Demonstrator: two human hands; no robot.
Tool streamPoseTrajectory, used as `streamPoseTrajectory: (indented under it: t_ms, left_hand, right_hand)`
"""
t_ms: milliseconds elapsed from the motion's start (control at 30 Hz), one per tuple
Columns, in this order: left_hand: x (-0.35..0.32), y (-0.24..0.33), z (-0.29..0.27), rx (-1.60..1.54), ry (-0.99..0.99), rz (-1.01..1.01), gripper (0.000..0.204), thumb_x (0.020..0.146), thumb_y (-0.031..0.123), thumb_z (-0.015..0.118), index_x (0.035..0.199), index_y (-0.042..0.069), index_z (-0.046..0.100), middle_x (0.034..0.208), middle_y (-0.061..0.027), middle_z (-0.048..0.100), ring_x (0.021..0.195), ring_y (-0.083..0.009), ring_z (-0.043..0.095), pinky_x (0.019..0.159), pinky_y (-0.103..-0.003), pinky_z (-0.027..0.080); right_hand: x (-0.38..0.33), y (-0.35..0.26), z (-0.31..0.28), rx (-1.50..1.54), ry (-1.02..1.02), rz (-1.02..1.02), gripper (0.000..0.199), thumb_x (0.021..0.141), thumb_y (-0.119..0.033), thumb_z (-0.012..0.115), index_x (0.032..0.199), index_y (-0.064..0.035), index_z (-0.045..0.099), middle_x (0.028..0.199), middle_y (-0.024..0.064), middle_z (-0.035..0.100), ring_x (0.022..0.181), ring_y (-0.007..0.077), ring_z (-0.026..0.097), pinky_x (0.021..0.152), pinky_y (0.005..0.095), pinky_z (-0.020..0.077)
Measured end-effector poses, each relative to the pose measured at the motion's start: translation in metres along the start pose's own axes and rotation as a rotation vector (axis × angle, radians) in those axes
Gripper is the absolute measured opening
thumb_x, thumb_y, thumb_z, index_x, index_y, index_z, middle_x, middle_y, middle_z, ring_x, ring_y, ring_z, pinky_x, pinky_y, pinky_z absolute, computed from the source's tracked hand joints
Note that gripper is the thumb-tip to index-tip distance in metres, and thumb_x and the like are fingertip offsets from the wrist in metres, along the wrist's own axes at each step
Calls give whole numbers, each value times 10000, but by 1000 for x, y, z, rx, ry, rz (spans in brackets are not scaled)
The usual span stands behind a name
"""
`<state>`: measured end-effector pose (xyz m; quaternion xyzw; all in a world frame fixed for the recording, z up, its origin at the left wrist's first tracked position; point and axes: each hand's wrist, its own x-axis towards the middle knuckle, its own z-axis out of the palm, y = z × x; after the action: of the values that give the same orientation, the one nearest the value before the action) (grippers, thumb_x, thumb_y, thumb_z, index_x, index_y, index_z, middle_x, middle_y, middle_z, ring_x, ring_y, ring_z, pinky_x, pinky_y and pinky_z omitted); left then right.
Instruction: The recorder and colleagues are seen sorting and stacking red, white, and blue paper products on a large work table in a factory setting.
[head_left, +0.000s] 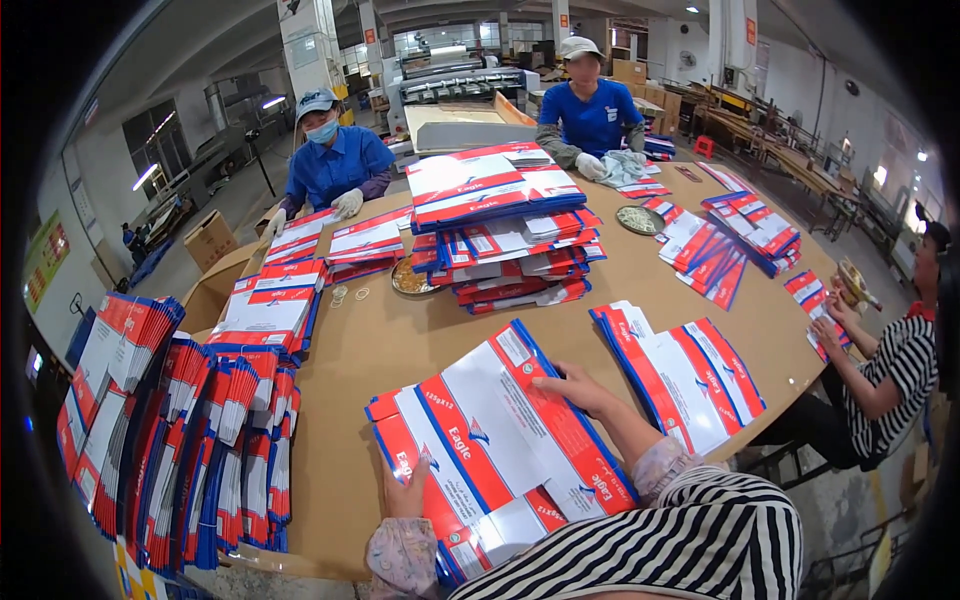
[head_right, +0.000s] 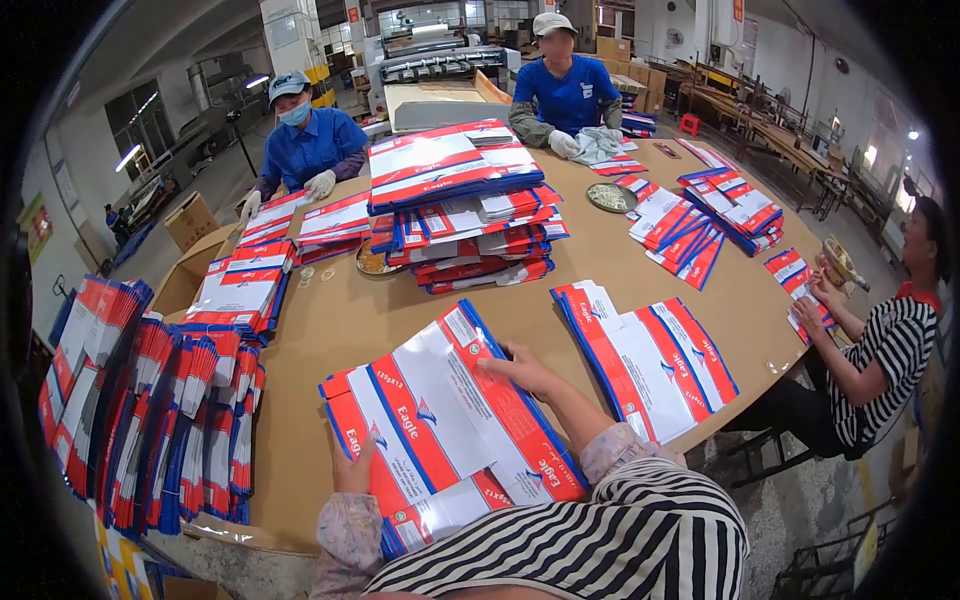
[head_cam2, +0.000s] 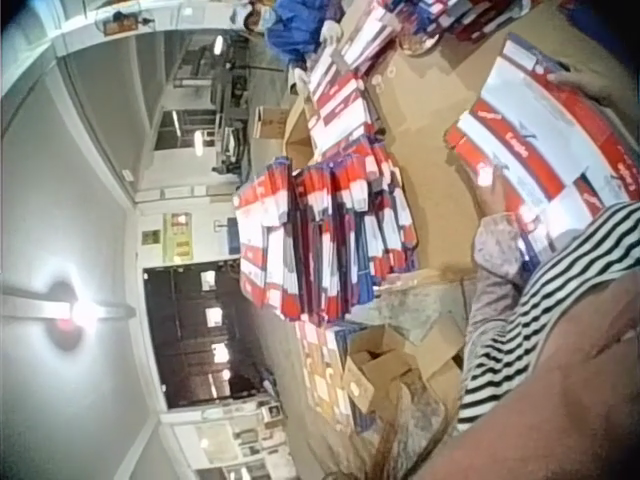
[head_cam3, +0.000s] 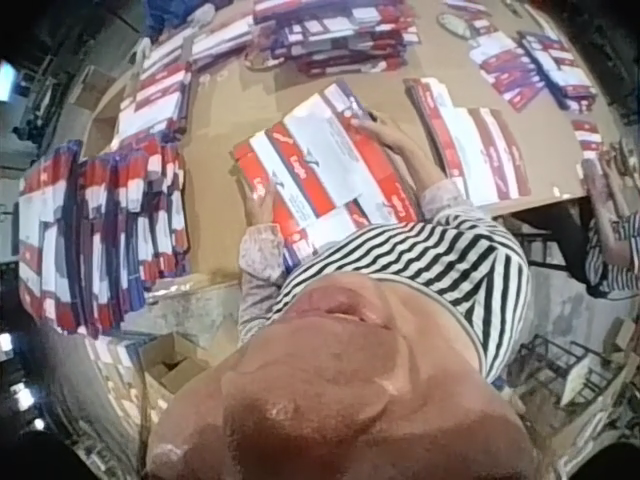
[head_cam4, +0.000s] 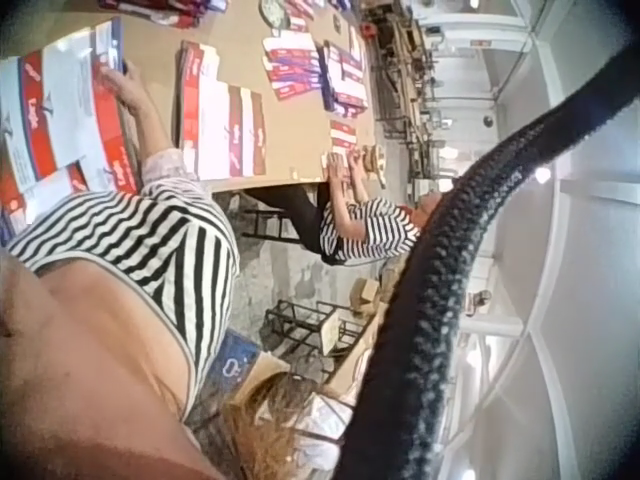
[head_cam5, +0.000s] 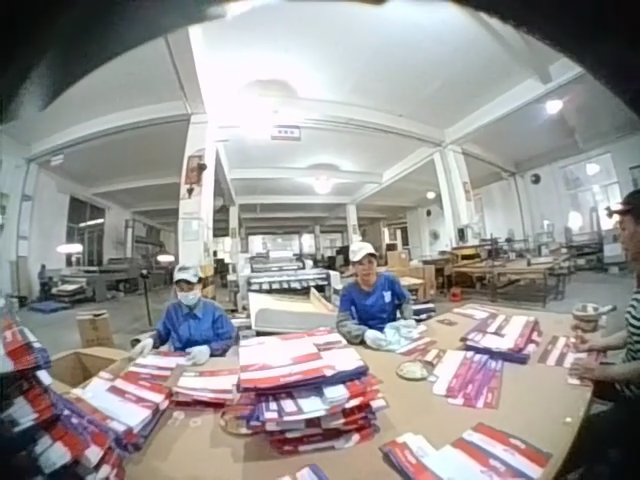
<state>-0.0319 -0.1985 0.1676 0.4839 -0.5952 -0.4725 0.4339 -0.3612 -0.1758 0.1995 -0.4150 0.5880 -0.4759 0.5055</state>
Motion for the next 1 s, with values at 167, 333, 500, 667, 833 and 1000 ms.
streamPoseTrajectory:
  t_ms: [167, 333, 500, 667, 833, 1000]
  left_hand:
    - [8, -32, -9, -58, 41, 34, 671, 934, 437, 536, 1421, 41, 302, 1309, -131, 489, 1160, -243, 521, 981, -367, 421]
    - [6, -35, -10, -231, 80, -139, 719, 954, 593, 324, 1317, -14, 455, 1191, -125, 592, 1062, -192, 584, 875, -324, 494]
    - [17, -122, -41, 208, 165, 82, 529, 899, 372, 569, 1365, 140, 475, 1237, -174, 591, 1169, -282, 539, 1005, -350, 389]
    - [13, -53, -16, 104, 56, 35, 716, 755, 169, 761, 1391, 115, 438, 1223, -180, 593, 1116, -257, 567, 972, -334, 428]
    - [26, -47, -12, -5, 51, 160, 649, 770, 111, 724, 1368, 134, 474, 1220, -150, 594, 1120, -214, 552, 971, -325, 429]
    - [29, -92, -27, -322, -86, 180, 554, 833, 52, 624, 1362, 138, 485, 1240, -133, 583, 1118, -178, 546, 980, -314, 419]
  right_hand:
    - [-16, -31, 12, -38, -3, -117, 549, 839, -317, 692, 1222, 43, 534, 1060, 141, 638, 891, 161, 637, 787, 294, 511]
    - [-37, -63, 7, 1, -7, -167, 542, 852, -325, 684, 1228, 36, 534, 1086, 133, 628, 909, 154, 625, 813, 308, 516]
    - [-57, -157, 12, -411, 119, -443, 646, 826, -428, 688, 1264, 17, 521, 1124, 122, 615, 1028, 189, 577, 877, 341, 461]
    - [-58, -274, -6, -827, 215, -701, 449, 853, -346, 652, 1170, -32, 595, 1000, 40, 639, 897, 127, 610, 819, 290, 491]
    - [-39, -337, 49, -1057, -716, -740, 305, 889, -259, 647, 1023, 15, 637, 877, 65, 679, 747, 85, 617, 658, 237, 502]
    - [-16, -235, 182, -1690, -1319, -562, 579, 804, -494, 654, 1116, -6, 650, 1005, 178, 644, 995, 294, 592, 824, 377, 471]
